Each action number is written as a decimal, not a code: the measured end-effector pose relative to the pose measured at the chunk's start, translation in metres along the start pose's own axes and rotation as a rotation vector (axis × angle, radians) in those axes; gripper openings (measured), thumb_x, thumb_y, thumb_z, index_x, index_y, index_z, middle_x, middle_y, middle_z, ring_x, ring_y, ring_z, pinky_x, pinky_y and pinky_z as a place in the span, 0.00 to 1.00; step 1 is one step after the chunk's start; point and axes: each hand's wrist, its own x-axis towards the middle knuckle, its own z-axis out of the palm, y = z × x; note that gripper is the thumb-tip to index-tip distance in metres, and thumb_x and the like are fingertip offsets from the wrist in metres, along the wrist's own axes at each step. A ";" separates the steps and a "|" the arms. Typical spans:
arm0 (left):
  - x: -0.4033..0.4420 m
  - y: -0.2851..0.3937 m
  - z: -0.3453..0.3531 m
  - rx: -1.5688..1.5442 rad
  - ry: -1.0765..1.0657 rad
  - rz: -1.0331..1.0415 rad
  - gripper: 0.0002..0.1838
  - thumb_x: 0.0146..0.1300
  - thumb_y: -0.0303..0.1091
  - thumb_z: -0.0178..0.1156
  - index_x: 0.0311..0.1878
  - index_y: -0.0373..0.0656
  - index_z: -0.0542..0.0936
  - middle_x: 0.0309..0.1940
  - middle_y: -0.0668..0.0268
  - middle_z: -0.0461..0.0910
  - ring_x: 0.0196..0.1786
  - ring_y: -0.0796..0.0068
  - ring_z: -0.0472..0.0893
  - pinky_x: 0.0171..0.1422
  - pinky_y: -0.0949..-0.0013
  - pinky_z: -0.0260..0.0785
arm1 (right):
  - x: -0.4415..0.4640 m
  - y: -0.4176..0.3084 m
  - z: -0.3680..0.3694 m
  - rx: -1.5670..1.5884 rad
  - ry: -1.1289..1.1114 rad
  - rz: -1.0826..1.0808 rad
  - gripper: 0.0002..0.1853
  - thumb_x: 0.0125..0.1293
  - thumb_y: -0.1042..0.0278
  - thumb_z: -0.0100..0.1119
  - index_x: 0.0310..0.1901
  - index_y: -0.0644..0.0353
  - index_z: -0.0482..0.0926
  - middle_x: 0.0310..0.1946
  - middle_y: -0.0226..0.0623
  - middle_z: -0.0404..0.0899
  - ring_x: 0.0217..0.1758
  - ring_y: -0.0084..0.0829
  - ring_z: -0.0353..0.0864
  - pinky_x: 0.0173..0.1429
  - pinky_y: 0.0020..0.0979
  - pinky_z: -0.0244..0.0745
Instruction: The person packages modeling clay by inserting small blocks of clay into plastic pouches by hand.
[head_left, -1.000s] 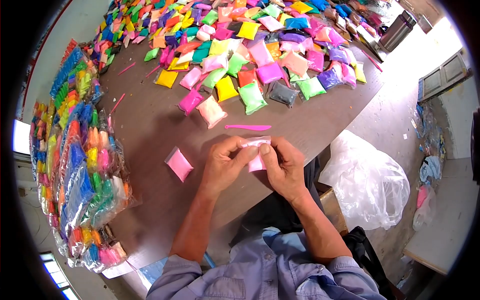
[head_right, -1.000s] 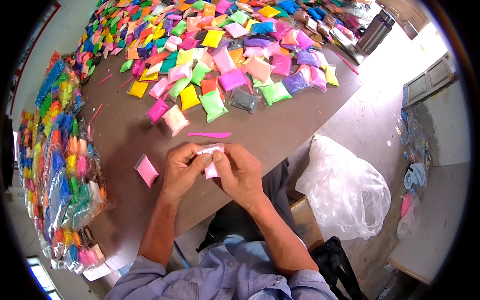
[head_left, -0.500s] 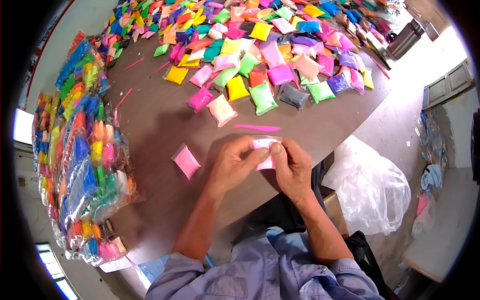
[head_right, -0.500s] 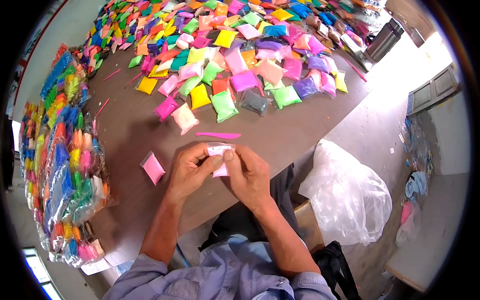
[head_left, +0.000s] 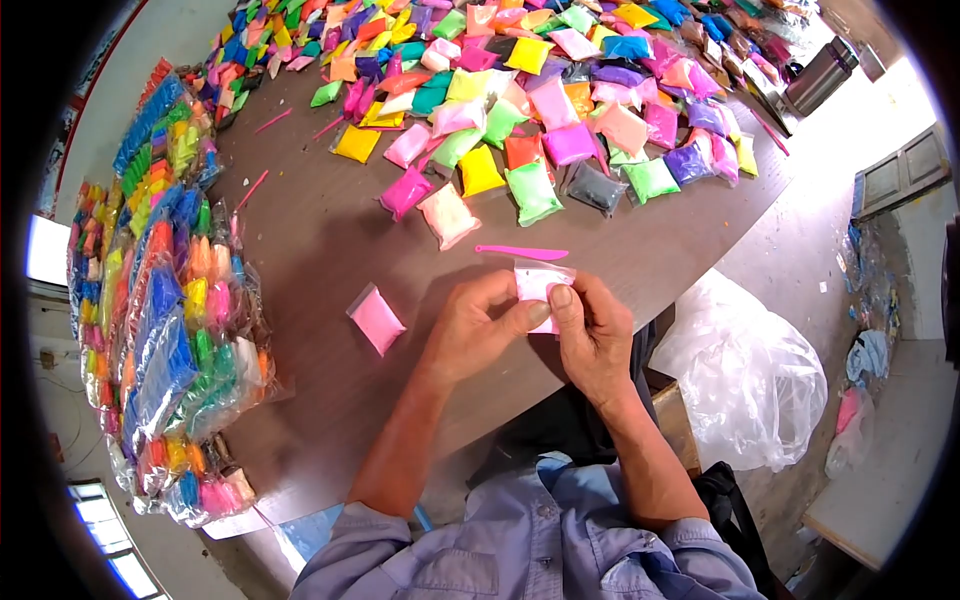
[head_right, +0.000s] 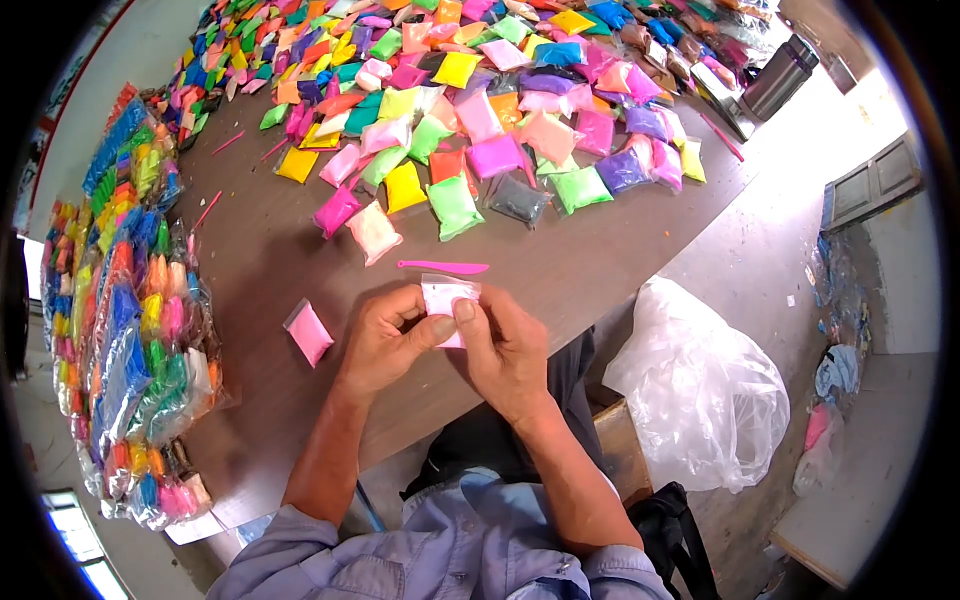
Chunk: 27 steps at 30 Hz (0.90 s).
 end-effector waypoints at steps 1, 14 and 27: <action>0.000 -0.001 0.000 0.013 -0.022 0.001 0.14 0.70 0.29 0.67 0.55 0.34 0.84 0.44 0.68 0.87 0.47 0.83 0.83 0.52 0.72 0.78 | 0.000 0.000 0.000 0.006 0.001 0.010 0.14 0.80 0.65 0.58 0.53 0.69 0.82 0.35 0.29 0.83 0.36 0.17 0.76 0.41 0.22 0.73; -0.001 0.006 0.001 -0.041 -0.031 -0.044 0.16 0.71 0.28 0.67 0.59 0.33 0.81 0.47 0.66 0.86 0.48 0.82 0.83 0.52 0.73 0.76 | -0.001 0.008 -0.002 0.025 -0.029 0.023 0.13 0.78 0.67 0.60 0.53 0.69 0.82 0.35 0.36 0.85 0.36 0.21 0.81 0.42 0.25 0.76; 0.000 0.004 0.000 -0.044 -0.029 -0.069 0.16 0.69 0.25 0.67 0.58 0.31 0.81 0.48 0.63 0.86 0.50 0.75 0.86 0.55 0.70 0.79 | -0.002 0.009 0.002 0.073 0.016 0.080 0.13 0.78 0.66 0.61 0.55 0.68 0.81 0.34 0.35 0.84 0.34 0.20 0.79 0.40 0.25 0.75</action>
